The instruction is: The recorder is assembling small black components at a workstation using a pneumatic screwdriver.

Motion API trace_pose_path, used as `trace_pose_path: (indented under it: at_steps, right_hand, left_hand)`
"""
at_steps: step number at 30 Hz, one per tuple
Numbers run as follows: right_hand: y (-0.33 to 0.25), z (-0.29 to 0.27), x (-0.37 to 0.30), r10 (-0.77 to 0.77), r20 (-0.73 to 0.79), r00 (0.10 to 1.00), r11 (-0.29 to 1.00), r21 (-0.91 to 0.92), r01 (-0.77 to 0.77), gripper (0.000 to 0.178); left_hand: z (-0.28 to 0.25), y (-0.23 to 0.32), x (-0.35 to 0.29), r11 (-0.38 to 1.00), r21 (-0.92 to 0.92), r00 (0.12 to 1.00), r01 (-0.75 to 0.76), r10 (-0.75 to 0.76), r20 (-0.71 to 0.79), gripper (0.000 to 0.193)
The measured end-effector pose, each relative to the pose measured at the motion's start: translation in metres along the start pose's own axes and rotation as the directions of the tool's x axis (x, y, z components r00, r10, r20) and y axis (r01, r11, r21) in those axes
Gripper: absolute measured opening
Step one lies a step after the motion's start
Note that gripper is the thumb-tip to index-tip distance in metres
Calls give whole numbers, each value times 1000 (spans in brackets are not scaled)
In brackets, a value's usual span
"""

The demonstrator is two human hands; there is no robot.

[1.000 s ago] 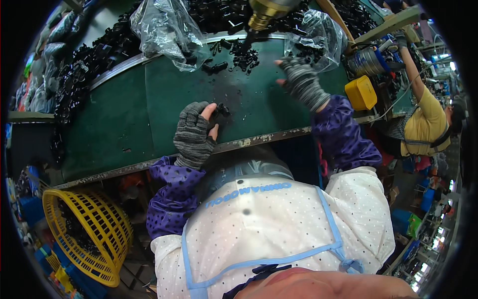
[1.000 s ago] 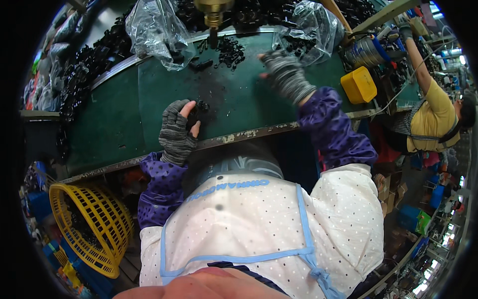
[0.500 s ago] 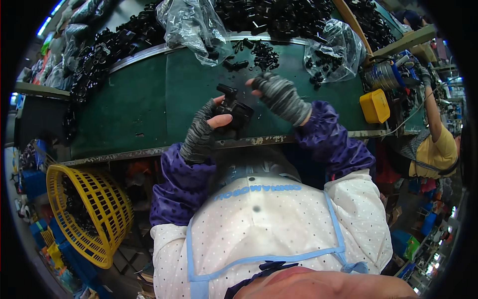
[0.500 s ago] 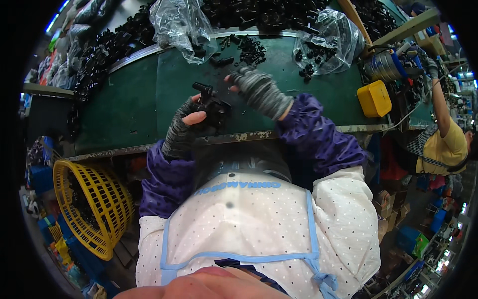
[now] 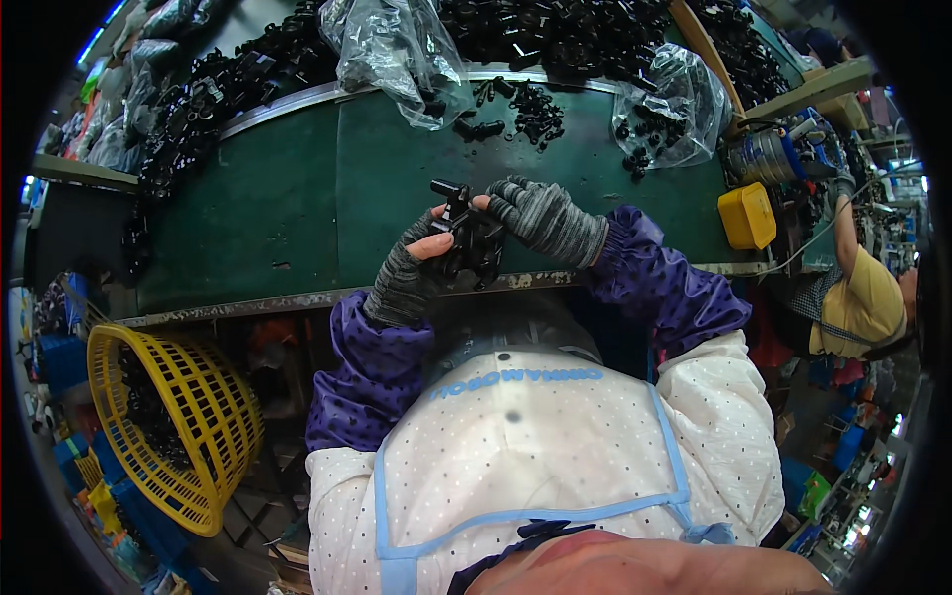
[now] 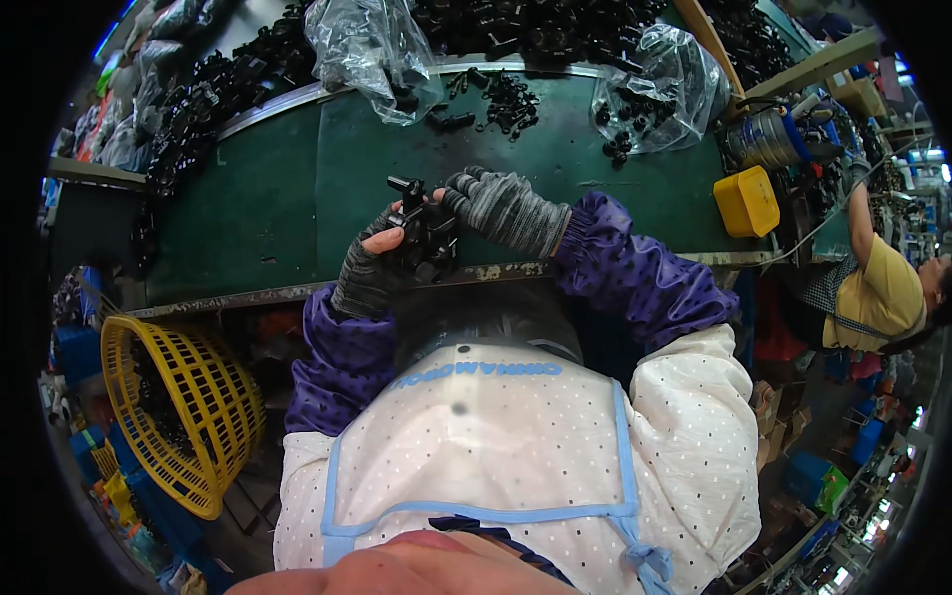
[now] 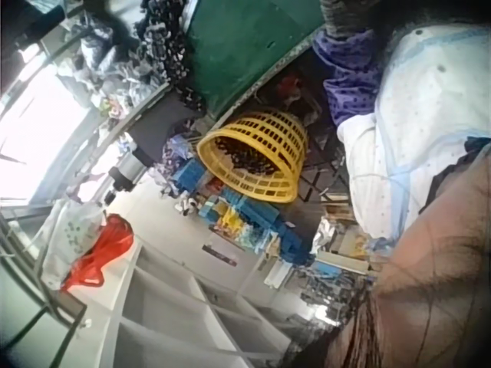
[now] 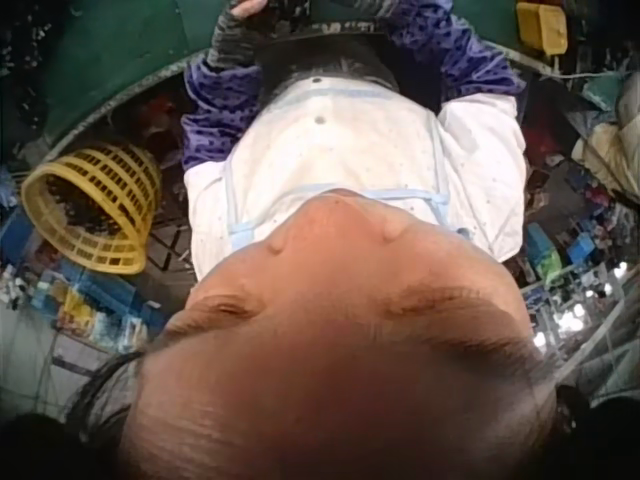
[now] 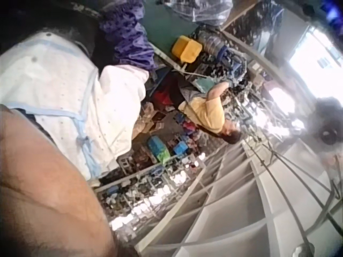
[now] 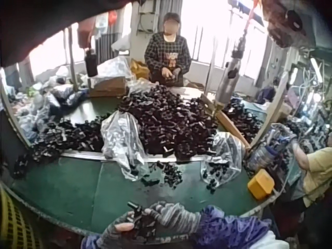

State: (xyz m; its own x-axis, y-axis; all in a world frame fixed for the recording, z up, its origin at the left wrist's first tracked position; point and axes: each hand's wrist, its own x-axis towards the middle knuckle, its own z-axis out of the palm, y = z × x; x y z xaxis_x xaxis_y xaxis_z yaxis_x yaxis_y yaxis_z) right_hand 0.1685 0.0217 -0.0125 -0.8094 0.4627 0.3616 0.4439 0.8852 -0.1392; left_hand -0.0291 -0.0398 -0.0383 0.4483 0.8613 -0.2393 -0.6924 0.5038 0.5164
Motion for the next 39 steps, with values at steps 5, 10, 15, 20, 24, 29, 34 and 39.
trace_pose_path:
  at_steps: [5, 10, 15, 20, 24, 29, 34, 39]
  right_hand:
    - [5, -7, 6, 23, -30, 999, 991, 135, -19, 24]
    - [12, -16, 15, 137, -10, 990, 957, 260, -130, 32]
    - [-5, -30, 31, 280, -9, 960, 833, 499, -238, 37]
    - [-9, -41, 43, 314, 179, 932, 789, 497, -361, 43]
    - [-9, -37, 40, 368, 111, 923, 740, 567, -363, 38]
    - [-17, -18, 37, 336, -190, 923, 826, 531, -191, 21]
    - [-29, -19, 40, 307, -254, 917, 858, 491, -151, 14]
    - [-27, -26, 62, 355, -27, 934, 839, 449, -306, 23]
  left_hand:
    - [10, 1, -3, 999, -38, 1000, -21, 20, -22, 51]
    - [6, 2, -4, 999, 20, 999, -33, 33, -11, 53]
    - [15, 5, -5, 999, 50, 999, -5, 4, 37, 53]
    - [25, 8, -8, 994, 103, 1000, -22, 22, 3, 53]
    - [27, 9, -10, 994, 93, 998, -49, 51, -21, 53]
    - [30, 10, -12, 988, 90, 992, -127, 128, -13, 51]
    - [22, 5, -15, 975, 150, 983, -167, 176, -48, 51]
    - [16, 7, -17, 914, 337, 962, -227, 264, -66, 51]
